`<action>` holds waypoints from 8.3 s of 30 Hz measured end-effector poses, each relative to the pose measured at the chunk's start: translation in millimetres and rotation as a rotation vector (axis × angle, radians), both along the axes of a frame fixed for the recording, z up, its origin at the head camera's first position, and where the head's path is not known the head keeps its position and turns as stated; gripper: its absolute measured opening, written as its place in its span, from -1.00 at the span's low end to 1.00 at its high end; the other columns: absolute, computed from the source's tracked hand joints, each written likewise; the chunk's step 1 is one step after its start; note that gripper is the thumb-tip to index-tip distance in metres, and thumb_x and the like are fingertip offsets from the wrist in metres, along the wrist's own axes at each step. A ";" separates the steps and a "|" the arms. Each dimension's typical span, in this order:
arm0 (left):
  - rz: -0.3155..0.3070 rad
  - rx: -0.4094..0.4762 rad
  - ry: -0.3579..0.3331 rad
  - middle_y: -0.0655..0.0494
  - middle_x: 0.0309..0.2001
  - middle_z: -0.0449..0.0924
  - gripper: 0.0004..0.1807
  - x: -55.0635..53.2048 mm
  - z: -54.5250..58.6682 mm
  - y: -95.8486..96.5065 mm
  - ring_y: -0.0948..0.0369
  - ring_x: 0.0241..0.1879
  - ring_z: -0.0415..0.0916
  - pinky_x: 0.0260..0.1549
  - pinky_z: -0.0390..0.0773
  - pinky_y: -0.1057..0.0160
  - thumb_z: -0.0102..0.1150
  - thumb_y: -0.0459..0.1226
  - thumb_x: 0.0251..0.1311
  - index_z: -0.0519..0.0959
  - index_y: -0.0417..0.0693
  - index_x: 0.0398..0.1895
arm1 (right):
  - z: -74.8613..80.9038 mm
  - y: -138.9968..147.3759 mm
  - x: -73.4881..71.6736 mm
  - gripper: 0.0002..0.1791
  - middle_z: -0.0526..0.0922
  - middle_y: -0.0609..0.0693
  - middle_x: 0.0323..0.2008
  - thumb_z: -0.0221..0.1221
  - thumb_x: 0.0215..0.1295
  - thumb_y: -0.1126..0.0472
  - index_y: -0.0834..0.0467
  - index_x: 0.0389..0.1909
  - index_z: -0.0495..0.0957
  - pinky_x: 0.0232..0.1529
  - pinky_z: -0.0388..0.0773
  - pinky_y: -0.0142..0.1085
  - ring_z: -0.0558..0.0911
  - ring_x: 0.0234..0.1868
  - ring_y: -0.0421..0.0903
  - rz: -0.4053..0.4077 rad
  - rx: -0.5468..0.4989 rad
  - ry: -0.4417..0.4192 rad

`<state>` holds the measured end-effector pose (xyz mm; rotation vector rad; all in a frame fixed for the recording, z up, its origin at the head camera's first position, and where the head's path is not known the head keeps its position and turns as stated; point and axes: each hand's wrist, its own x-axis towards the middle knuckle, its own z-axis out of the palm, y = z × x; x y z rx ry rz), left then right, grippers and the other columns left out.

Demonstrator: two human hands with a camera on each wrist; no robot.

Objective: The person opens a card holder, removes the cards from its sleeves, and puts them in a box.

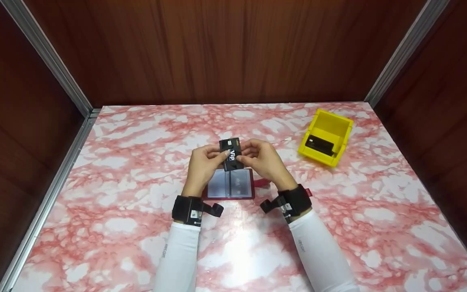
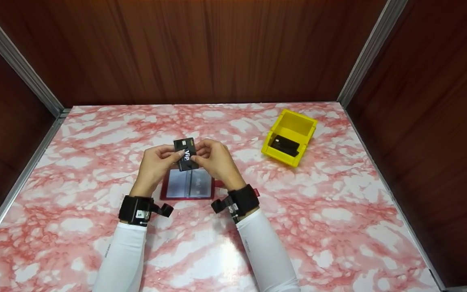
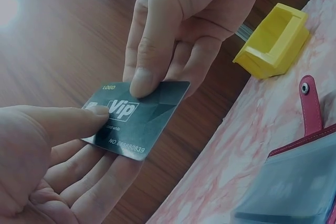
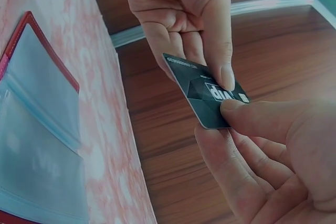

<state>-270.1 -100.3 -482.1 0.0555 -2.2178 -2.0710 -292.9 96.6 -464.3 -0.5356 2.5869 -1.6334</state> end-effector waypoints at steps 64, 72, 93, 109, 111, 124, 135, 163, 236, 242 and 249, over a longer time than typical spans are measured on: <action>-0.075 -0.180 -0.164 -0.18 -0.25 0.86 -0.86 6.9 -7.0 -6.6 0.23 -0.41 0.77 -0.30 0.87 0.27 0.34 -0.40 0.34 0.78 -0.32 -0.15 | -28.8 182.1 -30.9 -0.63 0.82 0.38 -0.04 0.06 0.46 0.50 0.27 -0.03 0.84 -0.02 0.66 0.38 0.76 -0.06 0.50 -0.610 0.628 0.319; -0.075 -0.175 -0.174 -0.18 -0.24 0.86 -0.87 5.7 -7.2 -6.8 0.23 -0.40 0.77 -0.33 0.84 0.32 0.34 -0.39 0.35 0.78 -0.31 -0.15 | -33.8 176.5 -32.5 -0.69 0.81 0.40 -0.05 0.11 0.49 0.46 0.28 -0.03 0.83 -0.05 0.68 0.38 0.76 -0.08 0.51 -0.582 0.681 0.304; -0.079 -0.178 -0.165 -0.19 -0.24 0.86 -0.86 6.7 -8.9 -7.9 0.22 -0.40 0.77 -0.36 0.83 0.34 0.35 -0.39 0.34 0.78 -0.30 -0.15 | -36.8 172.4 -36.1 -0.57 0.74 0.47 0.11 -0.02 0.50 0.52 0.34 0.18 0.73 0.11 0.66 0.38 0.72 0.07 0.54 -0.564 0.639 0.197; -0.092 -0.154 -0.177 -0.17 -0.23 0.86 -0.85 5.3 -8.9 -8.5 0.24 -0.42 0.78 -0.36 0.83 0.35 0.37 -0.36 0.36 0.77 -0.31 -0.13 | -37.2 173.6 -34.6 -0.55 0.65 0.54 0.21 -0.01 0.51 0.46 0.40 0.33 0.59 0.15 0.65 0.39 0.68 0.15 0.55 -0.449 0.676 0.134; -0.094 -0.150 -0.176 -0.18 -0.23 0.86 -0.84 5.1 -8.9 -8.6 0.24 -0.42 0.78 -0.37 0.83 0.36 0.37 -0.36 0.37 0.77 -0.32 -0.12 | -36.5 173.2 -34.4 -0.57 0.66 0.54 0.19 0.00 0.52 0.45 0.40 0.30 0.60 0.14 0.65 0.40 0.69 0.13 0.55 -0.447 0.680 0.127; -0.093 -0.142 -0.170 -0.20 -0.24 0.85 -0.82 4.0 -11.1 -8.7 0.24 -0.42 0.77 -0.36 0.83 0.36 0.34 -0.35 0.41 0.76 -0.35 -0.10 | -35.5 172.5 -36.5 -0.56 0.63 0.54 0.24 0.02 0.53 0.41 0.40 0.34 0.57 0.18 0.64 0.41 0.68 0.18 0.55 -0.440 0.659 0.100; -0.087 -0.150 -0.172 -0.16 -0.24 0.85 -0.82 4.9 -10.2 -8.5 0.25 -0.41 0.77 -0.37 0.82 0.37 0.35 -0.34 0.41 0.77 -0.33 -0.10 | -29.0 170.7 -33.1 -0.62 0.69 0.51 0.17 0.08 0.45 0.42 0.44 0.19 0.65 0.15 0.64 0.37 0.70 0.14 0.51 -0.447 0.614 0.157; -0.056 -0.494 -0.401 -0.03 -0.52 0.79 -0.89 10.0 -16.1 -19.7 0.24 -0.61 0.63 -0.51 0.75 0.30 0.51 -0.37 0.24 0.78 -0.26 -0.37 | -21.4 10.3 -1.3 -0.93 0.87 0.04 -0.36 0.56 0.13 0.33 0.16 -0.39 0.85 -0.26 0.58 -0.30 0.60 -0.37 -0.12 0.134 0.673 -0.027; -0.123 -0.169 -0.453 0.06 -0.49 0.76 -0.71 5.7 -15.0 -58.2 0.31 -0.51 0.71 -0.39 0.81 0.39 0.33 -0.36 0.43 0.71 -0.50 0.02 | -46.9 -44.2 15.0 -0.88 0.92 0.02 -0.15 0.49 0.34 0.26 0.13 -0.14 0.89 0.04 0.85 -0.08 0.88 -0.04 0.02 0.375 0.609 0.335; -0.105 -0.168 -0.465 0.08 -0.50 0.73 -0.71 5.4 -14.4 -57.5 0.31 -0.51 0.69 -0.41 0.79 0.41 0.33 -0.36 0.42 0.72 -0.48 0.03 | -48.5 -44.3 15.1 -0.88 0.91 0.02 -0.14 0.48 0.33 0.28 0.13 -0.14 0.88 0.05 0.85 -0.08 0.87 -0.02 0.01 0.381 0.618 0.345; -0.096 -0.194 -0.444 0.07 -0.48 0.74 -0.71 5.7 -13.5 -53.9 0.31 -0.51 0.70 -0.43 0.78 0.43 0.35 -0.34 0.42 0.74 -0.45 0.01 | -45.4 -41.1 12.7 -0.85 0.91 0.04 -0.09 0.44 0.39 0.26 0.15 -0.08 0.87 0.10 0.84 -0.08 0.87 0.02 0.02 0.433 0.611 0.328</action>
